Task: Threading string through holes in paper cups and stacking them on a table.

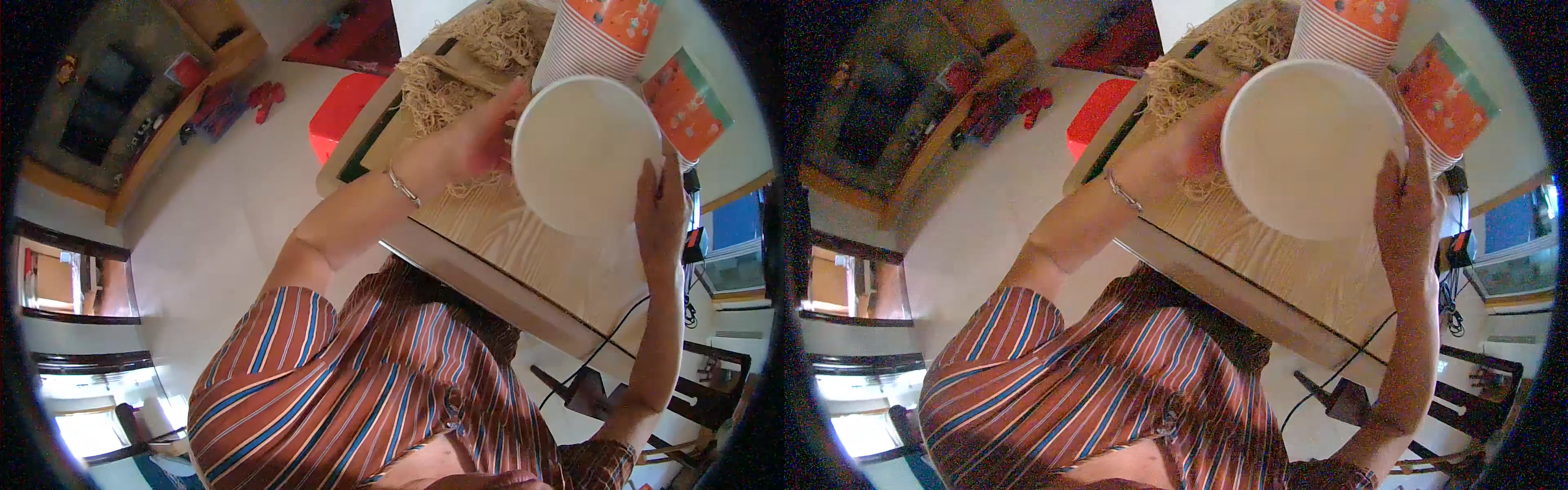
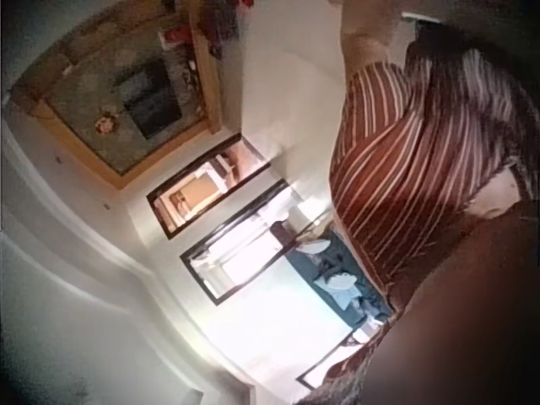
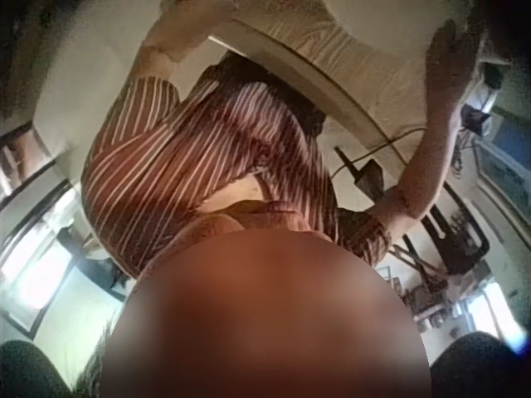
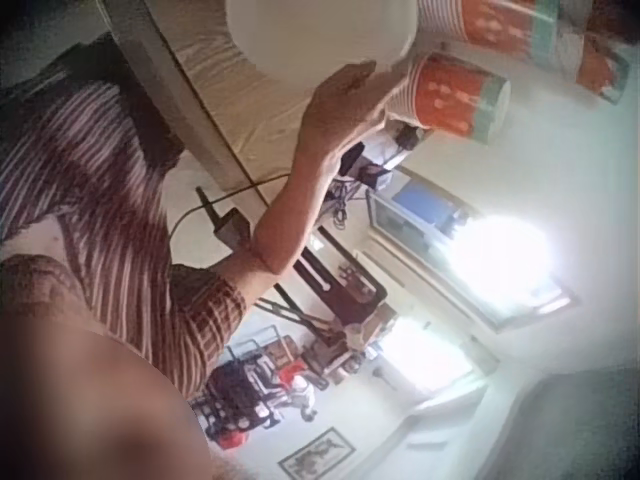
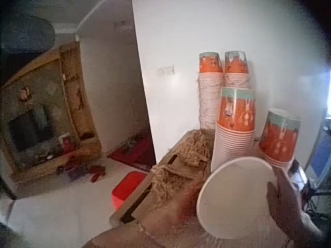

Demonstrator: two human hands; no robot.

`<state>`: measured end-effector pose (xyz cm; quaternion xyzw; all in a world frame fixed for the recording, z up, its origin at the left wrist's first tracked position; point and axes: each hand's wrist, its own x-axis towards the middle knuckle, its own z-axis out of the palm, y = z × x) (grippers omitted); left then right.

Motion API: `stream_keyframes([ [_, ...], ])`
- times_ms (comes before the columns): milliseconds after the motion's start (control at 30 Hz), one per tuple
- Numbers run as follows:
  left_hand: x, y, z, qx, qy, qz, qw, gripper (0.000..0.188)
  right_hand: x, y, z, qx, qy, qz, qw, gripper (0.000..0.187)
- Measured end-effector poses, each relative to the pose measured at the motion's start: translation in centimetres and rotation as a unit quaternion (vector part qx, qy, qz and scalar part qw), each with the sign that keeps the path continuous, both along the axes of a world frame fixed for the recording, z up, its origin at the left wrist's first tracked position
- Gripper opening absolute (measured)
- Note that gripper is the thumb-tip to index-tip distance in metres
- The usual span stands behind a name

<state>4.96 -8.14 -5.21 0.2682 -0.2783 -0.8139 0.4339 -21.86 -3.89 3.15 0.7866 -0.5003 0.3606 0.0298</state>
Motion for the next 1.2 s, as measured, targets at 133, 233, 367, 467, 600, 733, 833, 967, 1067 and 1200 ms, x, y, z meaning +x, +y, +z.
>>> stream_keyframes([
  [133, 1.5, 1.7, 1.0, 0.009, -0.173, 0.028, 0.985, 0.056, -2.3, 0.3, -0.8, 0.085, -0.015, -0.012, 0.996, 0.058],
  [233, 5.0, 2.1, 0.1, -0.065, -0.149, 0.109, 0.981, 0.047, -3.0, 1.4, -0.5, 0.275, -0.067, -0.078, 0.956, 0.060],
  [367, 8.9, 3.9, -0.6, -0.140, -0.283, 0.192, 0.929, 0.032, -5.7, 1.3, -2.7, 0.353, -0.176, -0.060, 0.917, 0.062],
  [467, 10.8, 6.1, -1.3, -0.182, -0.494, 0.172, 0.833, 0.029, -7.8, 1.3, -4.4, 0.330, -0.207, 0.001, 0.921, 0.062],
  [600, 12.8, 8.7, -2.6, -0.250, -0.597, 0.226, 0.728, 0.023, -8.9, 1.4, -5.4, 0.280, -0.234, 0.053, 0.930, 0.063],
  [733, 13.5, 10.5, -5.0, -0.272, -0.653, 0.274, 0.651, 0.017, -6.9, 2.6, -4.7, 0.298, -0.243, -0.048, 0.922, 0.064],
  [833, 13.1, 11.6, -4.7, -0.271, -0.663, 0.252, 0.651, 0.016, -7.7, 2.7, -4.9, 0.321, -0.241, -0.037, 0.915, 0.061],
  [967, 12.8, 12.7, -5.7, -0.293, -0.631, 0.272, 0.665, 0.015, -7.5, 2.6, -4.3, 0.351, -0.238, -0.005, 0.906, 0.059],
  [1067, 12.4, 12.2, -5.8, -0.272, -0.645, 0.251, 0.669, 0.017, -9.2, 2.2, -5.7, 0.365, -0.248, -0.008, 0.898, 0.059],
  [1200, 11.2, 11.2, -6.7, -0.337, -0.589, 0.267, 0.684, 0.017, -8.4, 2.8, -5.4, 0.365, -0.256, -0.018, 0.895, 0.055],
])
